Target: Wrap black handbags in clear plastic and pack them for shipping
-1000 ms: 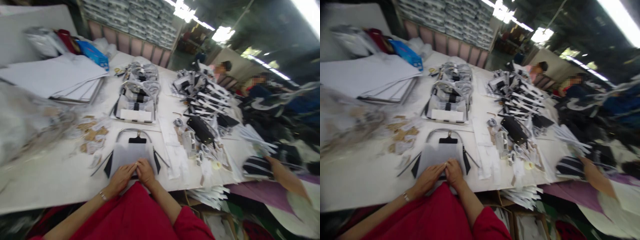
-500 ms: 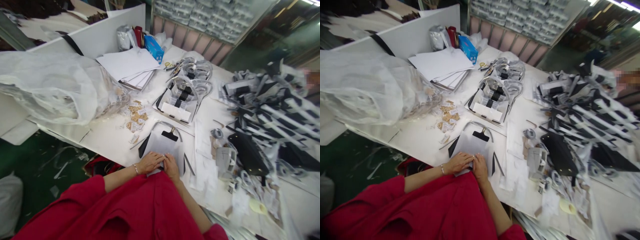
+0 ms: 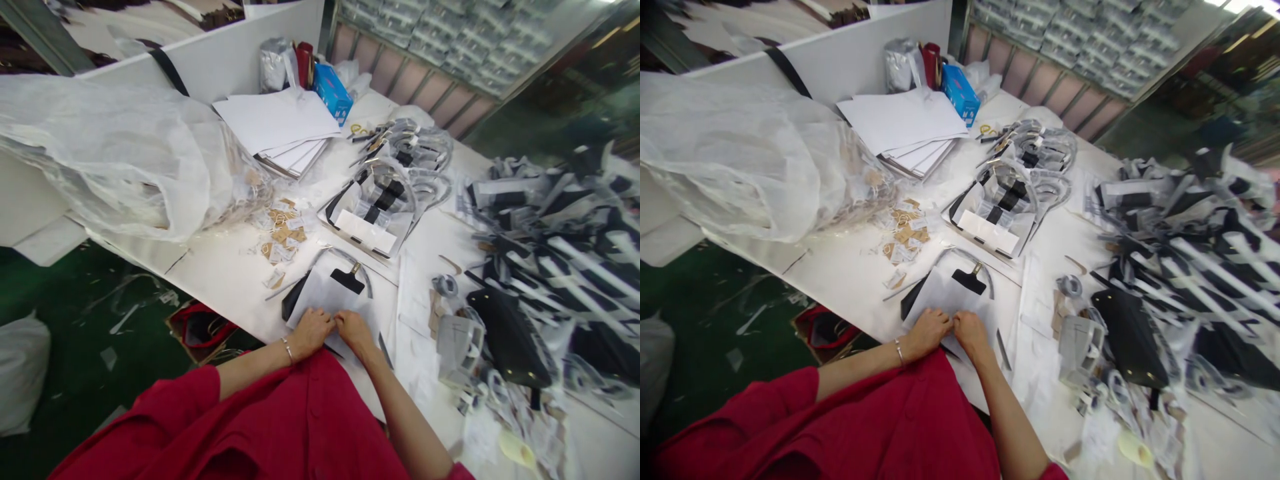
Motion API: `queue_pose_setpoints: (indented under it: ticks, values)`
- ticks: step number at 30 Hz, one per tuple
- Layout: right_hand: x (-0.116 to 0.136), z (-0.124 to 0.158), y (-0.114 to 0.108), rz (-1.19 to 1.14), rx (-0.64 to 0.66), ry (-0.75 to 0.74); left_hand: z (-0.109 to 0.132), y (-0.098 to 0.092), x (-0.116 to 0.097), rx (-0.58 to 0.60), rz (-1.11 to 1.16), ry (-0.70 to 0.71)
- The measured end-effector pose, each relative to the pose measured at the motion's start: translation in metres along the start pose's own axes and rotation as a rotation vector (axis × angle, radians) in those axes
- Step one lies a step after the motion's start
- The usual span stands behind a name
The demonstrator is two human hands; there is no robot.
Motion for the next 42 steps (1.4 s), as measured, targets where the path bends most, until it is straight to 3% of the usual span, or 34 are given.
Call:
queue_pose_setpoints:
  ticks: [4, 7, 12, 17, 25, 29, 36, 42]
  values:
    - [-0.005, -0.014, -0.027, -0.064, -0.264, -0.076, -0.004, 0.0, -0.002, 0.072, -0.021, 0.006]
    - [-0.005, -0.016, -0.029, -0.024, -0.385, -0.171, -0.018, -0.001, 0.003, 0.119, -0.048, -0.014]
    - [-0.011, -0.012, -0.015, -0.013, -0.391, -0.198, -0.046, 0.007, 0.016, 0.129, -0.094, -0.009]
    - [-0.026, -0.017, -0.008, -0.045, -0.383, -0.08, -0.051, 0.005, 0.015, -0.024, -0.155, 0.133]
    - [-0.053, -0.02, -0.014, -0.378, -0.585, 0.081, -0.054, -0.004, 0.04, -0.172, -0.183, -0.097]
    - [-0.051, -0.017, -0.024, -0.348, -0.692, 0.076, -0.055, -0.007, 0.044, -0.165, -0.154, -0.13]
    - [-0.055, -0.03, -0.014, -0.368, -0.638, 0.102, -0.06, -0.011, 0.042, -0.123, -0.163, -0.114]
    - [-0.048, -0.019, -0.024, -0.323, -0.734, 0.065, -0.058, -0.012, 0.043, -0.125, -0.15, -0.12]
Point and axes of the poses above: each hand's wrist, its own z-axis away from the middle knuckle, its own y-axis out of the palm, x = y × z, the point moved 9 cm from there along -z, towards the middle knuckle, and after that the axes turned 1 degree about x, right-handed, at the moved point
